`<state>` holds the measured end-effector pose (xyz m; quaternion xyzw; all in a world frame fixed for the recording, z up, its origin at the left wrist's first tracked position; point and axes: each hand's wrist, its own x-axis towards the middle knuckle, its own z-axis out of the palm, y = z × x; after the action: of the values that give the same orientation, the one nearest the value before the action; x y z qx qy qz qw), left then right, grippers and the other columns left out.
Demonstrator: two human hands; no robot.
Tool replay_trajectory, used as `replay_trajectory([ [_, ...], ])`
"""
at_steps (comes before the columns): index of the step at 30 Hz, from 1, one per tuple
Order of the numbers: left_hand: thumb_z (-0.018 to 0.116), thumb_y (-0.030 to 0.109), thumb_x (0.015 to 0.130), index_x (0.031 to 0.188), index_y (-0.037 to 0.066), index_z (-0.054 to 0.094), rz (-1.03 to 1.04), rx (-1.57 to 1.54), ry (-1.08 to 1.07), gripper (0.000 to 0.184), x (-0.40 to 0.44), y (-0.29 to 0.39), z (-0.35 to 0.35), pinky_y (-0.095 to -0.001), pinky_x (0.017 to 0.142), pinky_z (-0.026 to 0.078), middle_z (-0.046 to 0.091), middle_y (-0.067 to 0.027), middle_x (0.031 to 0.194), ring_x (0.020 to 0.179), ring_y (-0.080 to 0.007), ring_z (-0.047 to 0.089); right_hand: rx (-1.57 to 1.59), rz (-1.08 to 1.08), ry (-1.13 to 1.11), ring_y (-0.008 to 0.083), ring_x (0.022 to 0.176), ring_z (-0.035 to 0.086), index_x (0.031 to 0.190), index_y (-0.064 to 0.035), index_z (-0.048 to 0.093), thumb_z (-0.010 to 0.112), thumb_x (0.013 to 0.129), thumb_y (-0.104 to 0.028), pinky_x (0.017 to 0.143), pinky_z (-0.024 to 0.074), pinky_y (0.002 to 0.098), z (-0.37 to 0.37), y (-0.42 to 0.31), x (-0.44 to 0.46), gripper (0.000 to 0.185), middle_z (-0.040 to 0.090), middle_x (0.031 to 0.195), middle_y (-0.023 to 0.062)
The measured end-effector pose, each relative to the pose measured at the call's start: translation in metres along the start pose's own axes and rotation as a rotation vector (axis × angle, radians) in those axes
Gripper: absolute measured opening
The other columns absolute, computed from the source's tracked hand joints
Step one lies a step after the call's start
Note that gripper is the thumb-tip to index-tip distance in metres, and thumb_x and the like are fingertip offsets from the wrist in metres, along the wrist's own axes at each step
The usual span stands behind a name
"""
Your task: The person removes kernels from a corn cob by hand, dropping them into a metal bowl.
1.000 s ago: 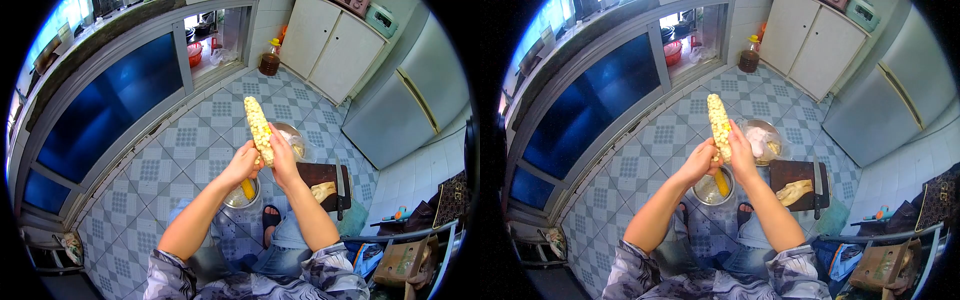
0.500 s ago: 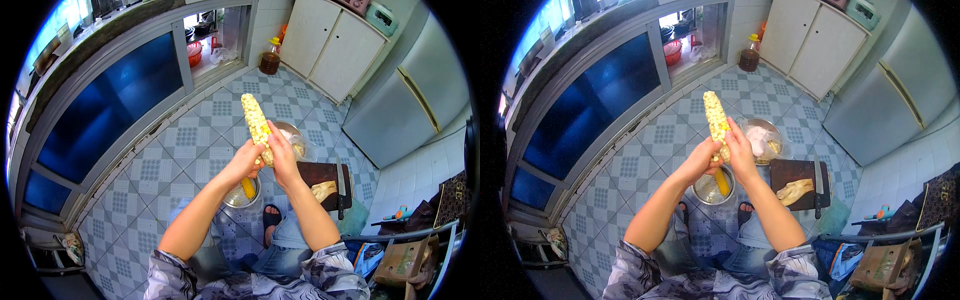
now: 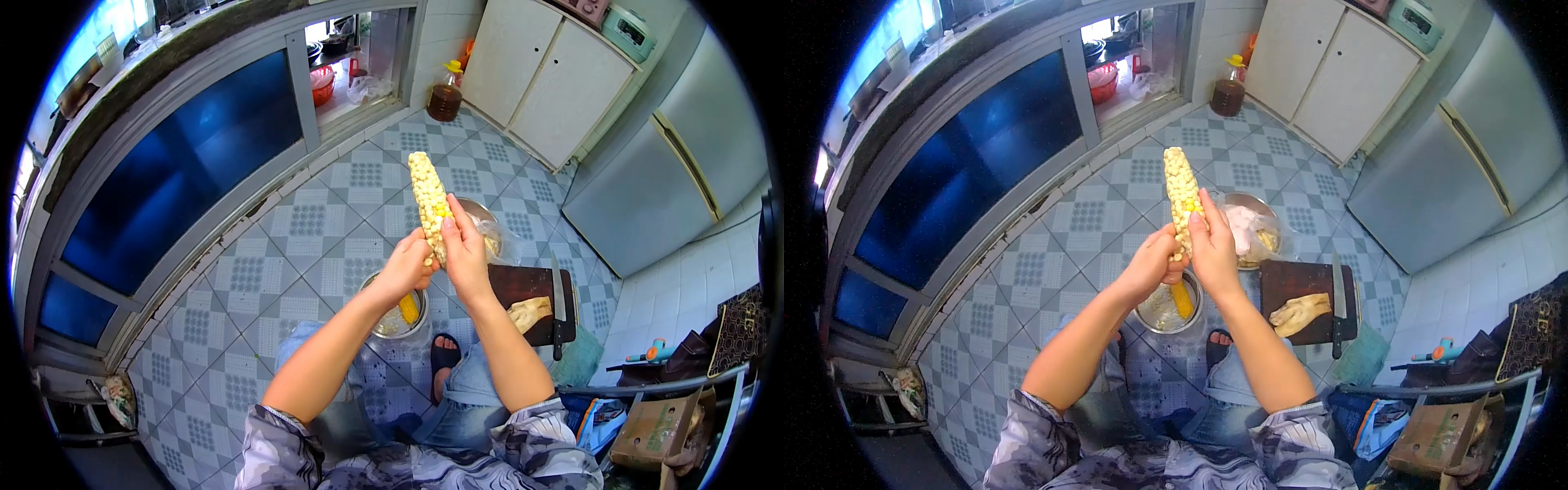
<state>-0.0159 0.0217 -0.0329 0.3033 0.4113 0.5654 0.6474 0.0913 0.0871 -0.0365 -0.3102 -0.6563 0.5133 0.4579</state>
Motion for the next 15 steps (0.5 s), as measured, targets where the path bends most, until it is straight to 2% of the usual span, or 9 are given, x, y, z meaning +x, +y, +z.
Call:
replay_trajectory([
  [5, 0.036, 0.018, 0.087, 0.108, 0.008, 0.046, 0.015, -0.109, -0.031, 0.025, 0.005, -0.004, -0.001, -0.0197, 0.043, 0.027, 0.048, 0.0004, 0.074, 0.052, -0.0054, 0.037, 0.036, 0.022, -0.001, 0.0202, 0.111, 0.048, 0.131, 0.0057, 0.038, 0.043, 0.094, -0.016, 0.092, 0.0387, 0.0291, -0.001, -0.005, 0.000, 0.043, 0.048, 0.124, 0.0178],
  [8, 0.034, 0.021, 0.088, 0.112, 0.005, 0.046, 0.040, -0.199, -0.048, 0.031, 0.005, -0.002, 0.000, -0.0203, 0.046, 0.030, 0.051, -0.0020, 0.078, 0.055, -0.0069, 0.041, 0.179, 0.101, 0.040, 0.0184, 0.110, 0.049, 0.133, 0.0061, 0.035, 0.041, 0.095, -0.017, 0.092, 0.0389, 0.0280, 0.000, -0.010, 0.000, 0.044, 0.046, 0.126, 0.0162],
  [11, 0.036, 0.019, 0.088, 0.114, 0.000, 0.046, 0.087, -0.271, 0.074, 0.033, 0.008, -0.003, 0.003, -0.0217, 0.048, 0.032, 0.052, -0.0031, 0.078, 0.059, -0.0087, 0.044, 0.321, 0.171, 0.116, 0.0164, 0.111, 0.048, 0.134, 0.0062, 0.032, 0.040, 0.096, -0.019, 0.092, 0.0386, 0.0263, 0.002, -0.006, -0.001, 0.046, 0.047, 0.127, 0.0150],
  [13, 0.040, 0.017, 0.087, 0.110, -0.002, 0.048, 0.101, -0.328, 0.172, 0.031, 0.012, -0.008, 0.002, -0.0237, 0.049, 0.035, 0.053, -0.0044, 0.078, 0.061, -0.0111, 0.046, 0.388, 0.206, 0.198, 0.0156, 0.101, 0.053, 0.133, 0.0049, 0.033, 0.039, 0.096, -0.020, 0.084, 0.0446, 0.0265, 0.003, 0.002, 0.001, 0.045, 0.051, 0.120, 0.0133],
  [14, 0.040, 0.017, 0.087, 0.110, -0.002, 0.048, 0.097, -0.323, 0.174, 0.031, 0.014, -0.011, 0.001, -0.0237, 0.049, 0.035, 0.053, -0.0044, 0.078, 0.061, -0.0111, 0.046, 0.393, 0.209, 0.201, 0.0156, 0.101, 0.053, 0.133, 0.0049, 0.033, 0.039, 0.096, -0.020, 0.084, 0.0446, 0.0265, 0.001, 0.004, 0.001, 0.045, 0.051, 0.120, 0.0133],
  [15, 0.041, 0.015, 0.086, 0.107, -0.002, 0.049, 0.031, -0.371, 0.255, 0.028, 0.017, -0.014, -0.001, -0.0246, 0.051, 0.038, 0.053, -0.0055, 0.077, 0.061, -0.0125, 0.048, 0.424, 0.265, 0.235, 0.0151, 0.094, 0.055, 0.132, 0.0039, 0.034, 0.039, 0.096, -0.020, 0.077, 0.0474, 0.0271, 0.000, -0.001, 0.002, 0.043, 0.053, 0.115, 0.0123],
])
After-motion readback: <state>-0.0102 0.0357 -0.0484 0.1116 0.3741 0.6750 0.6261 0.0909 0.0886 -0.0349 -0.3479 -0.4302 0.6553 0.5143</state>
